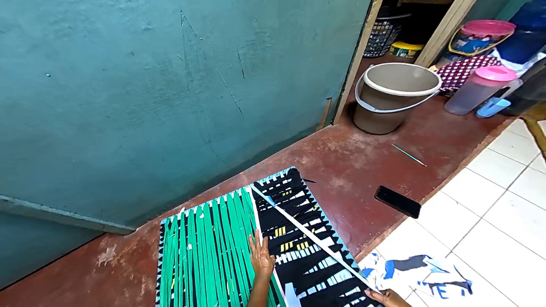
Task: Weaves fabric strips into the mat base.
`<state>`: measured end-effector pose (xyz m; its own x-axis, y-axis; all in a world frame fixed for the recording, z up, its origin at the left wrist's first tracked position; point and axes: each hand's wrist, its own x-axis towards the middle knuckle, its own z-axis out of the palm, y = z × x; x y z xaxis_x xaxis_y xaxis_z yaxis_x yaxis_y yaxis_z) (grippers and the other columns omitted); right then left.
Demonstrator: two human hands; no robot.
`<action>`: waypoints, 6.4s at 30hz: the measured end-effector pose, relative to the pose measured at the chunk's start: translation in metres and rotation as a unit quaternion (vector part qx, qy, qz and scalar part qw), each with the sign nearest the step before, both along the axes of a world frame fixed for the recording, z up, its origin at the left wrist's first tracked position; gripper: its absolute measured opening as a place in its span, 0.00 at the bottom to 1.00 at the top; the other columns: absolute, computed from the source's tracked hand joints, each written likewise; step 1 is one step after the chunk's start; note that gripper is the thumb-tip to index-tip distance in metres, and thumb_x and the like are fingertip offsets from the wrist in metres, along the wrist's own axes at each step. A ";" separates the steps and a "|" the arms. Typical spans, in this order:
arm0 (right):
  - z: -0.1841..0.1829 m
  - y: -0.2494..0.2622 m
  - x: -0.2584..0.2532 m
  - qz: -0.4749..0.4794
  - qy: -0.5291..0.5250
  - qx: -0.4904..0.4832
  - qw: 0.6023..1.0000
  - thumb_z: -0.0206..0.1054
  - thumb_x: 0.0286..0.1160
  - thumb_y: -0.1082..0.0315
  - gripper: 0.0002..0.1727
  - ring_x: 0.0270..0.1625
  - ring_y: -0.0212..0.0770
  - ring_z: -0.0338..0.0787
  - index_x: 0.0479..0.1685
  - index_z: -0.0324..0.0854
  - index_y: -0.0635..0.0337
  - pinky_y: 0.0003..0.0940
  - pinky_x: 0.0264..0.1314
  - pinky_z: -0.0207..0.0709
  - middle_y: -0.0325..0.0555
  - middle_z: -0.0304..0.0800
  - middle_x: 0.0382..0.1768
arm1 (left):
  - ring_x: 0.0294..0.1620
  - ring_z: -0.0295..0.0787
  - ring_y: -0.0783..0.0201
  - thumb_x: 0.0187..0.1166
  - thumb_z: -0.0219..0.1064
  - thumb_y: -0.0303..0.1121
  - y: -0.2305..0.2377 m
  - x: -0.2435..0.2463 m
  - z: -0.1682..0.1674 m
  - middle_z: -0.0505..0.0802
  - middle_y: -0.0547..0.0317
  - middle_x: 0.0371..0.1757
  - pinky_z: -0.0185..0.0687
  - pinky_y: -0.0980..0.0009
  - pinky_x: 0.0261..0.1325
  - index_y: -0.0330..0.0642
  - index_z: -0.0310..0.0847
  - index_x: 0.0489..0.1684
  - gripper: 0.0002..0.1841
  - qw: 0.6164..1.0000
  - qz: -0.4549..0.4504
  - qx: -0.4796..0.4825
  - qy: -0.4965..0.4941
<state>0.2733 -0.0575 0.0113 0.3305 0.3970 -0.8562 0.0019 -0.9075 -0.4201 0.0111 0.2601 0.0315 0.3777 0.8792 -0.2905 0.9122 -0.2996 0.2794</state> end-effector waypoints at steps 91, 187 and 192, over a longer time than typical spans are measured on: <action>0.027 0.070 -0.193 0.143 0.133 0.199 0.960 0.64 0.82 0.70 0.13 0.31 0.29 0.75 0.30 0.85 0.71 0.31 0.43 0.72 0.41 0.81 0.24 | 0.32 0.89 0.54 0.75 0.63 0.30 -0.185 -0.116 0.004 0.89 0.52 0.28 0.85 0.62 0.37 0.41 0.92 0.31 0.10 0.918 -0.211 0.192 -0.277; 0.025 0.121 0.023 0.322 -0.201 0.070 0.922 0.70 0.79 0.51 0.29 0.61 0.69 0.90 0.66 0.82 0.68 0.68 0.65 0.77 0.69 0.92 0.53 | 0.57 0.89 0.45 0.88 0.58 0.33 0.033 0.055 0.015 0.93 0.38 0.50 0.76 0.45 0.68 0.31 0.88 0.54 0.16 0.955 -0.086 -0.248 -0.139; 0.033 0.071 0.010 0.321 -0.218 0.047 0.920 0.66 0.83 0.55 0.30 0.60 0.75 0.89 0.73 0.76 0.72 0.71 0.62 0.78 0.75 0.90 0.55 | 0.55 0.90 0.43 0.88 0.57 0.34 -0.009 0.051 0.007 0.93 0.37 0.49 0.78 0.42 0.65 0.31 0.88 0.55 0.17 0.946 -0.122 -0.260 -0.150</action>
